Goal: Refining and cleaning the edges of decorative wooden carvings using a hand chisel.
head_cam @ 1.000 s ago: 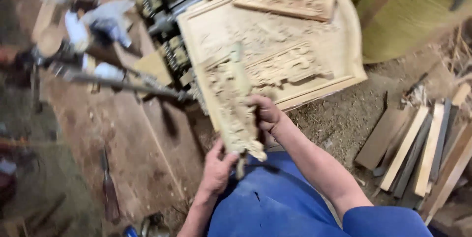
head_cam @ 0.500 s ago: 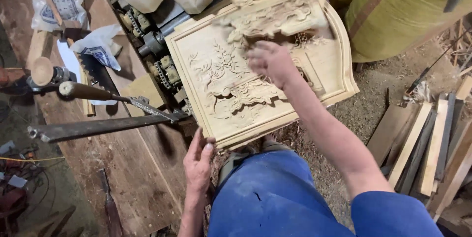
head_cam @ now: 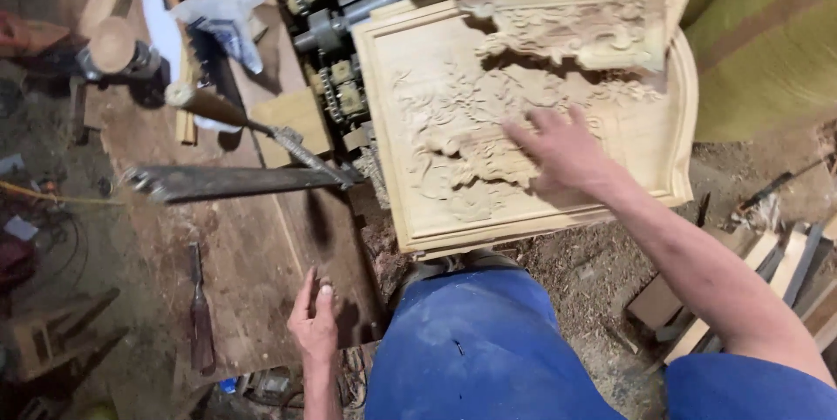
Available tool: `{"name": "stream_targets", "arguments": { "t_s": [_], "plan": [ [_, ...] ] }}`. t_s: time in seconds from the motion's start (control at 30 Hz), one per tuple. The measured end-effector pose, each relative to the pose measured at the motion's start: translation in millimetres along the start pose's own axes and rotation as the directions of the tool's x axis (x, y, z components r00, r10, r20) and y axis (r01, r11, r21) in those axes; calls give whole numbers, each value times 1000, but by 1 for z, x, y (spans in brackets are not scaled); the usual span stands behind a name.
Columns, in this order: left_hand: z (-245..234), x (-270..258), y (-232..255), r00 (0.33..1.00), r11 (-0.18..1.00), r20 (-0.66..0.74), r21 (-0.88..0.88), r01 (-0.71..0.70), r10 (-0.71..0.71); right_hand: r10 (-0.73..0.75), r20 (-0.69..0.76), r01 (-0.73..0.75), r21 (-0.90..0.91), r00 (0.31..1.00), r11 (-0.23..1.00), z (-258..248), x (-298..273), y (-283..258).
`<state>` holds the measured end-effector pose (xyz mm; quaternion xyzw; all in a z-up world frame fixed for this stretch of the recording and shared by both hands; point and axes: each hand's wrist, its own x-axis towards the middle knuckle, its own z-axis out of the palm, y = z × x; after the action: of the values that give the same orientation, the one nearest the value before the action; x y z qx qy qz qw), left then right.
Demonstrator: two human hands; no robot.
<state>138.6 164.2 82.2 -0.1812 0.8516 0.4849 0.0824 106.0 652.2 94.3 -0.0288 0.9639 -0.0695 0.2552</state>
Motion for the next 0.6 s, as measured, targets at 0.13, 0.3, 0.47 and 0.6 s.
{"name": "stream_targets", "arguments": {
  "t_s": [0.13,0.3,0.47,0.6],
  "plan": [
    [-12,6,-17,995,995,4,-9,-103,103,122,14,-122,238,992,964,-41,-26,-6],
    [-28,27,-53,990,990,21,-49,-136,137,291,-29,-61,953,956,296,1,-61,-7],
    [-49,49,-72,984,973,112,-200,-112,136,132,-391,346,547,911,-762,69,-78,-67],
    [-70,73,-85,968,967,170,-206,-150,186,161,-395,359,502,904,-787,44,-86,-146]
  ]
}}
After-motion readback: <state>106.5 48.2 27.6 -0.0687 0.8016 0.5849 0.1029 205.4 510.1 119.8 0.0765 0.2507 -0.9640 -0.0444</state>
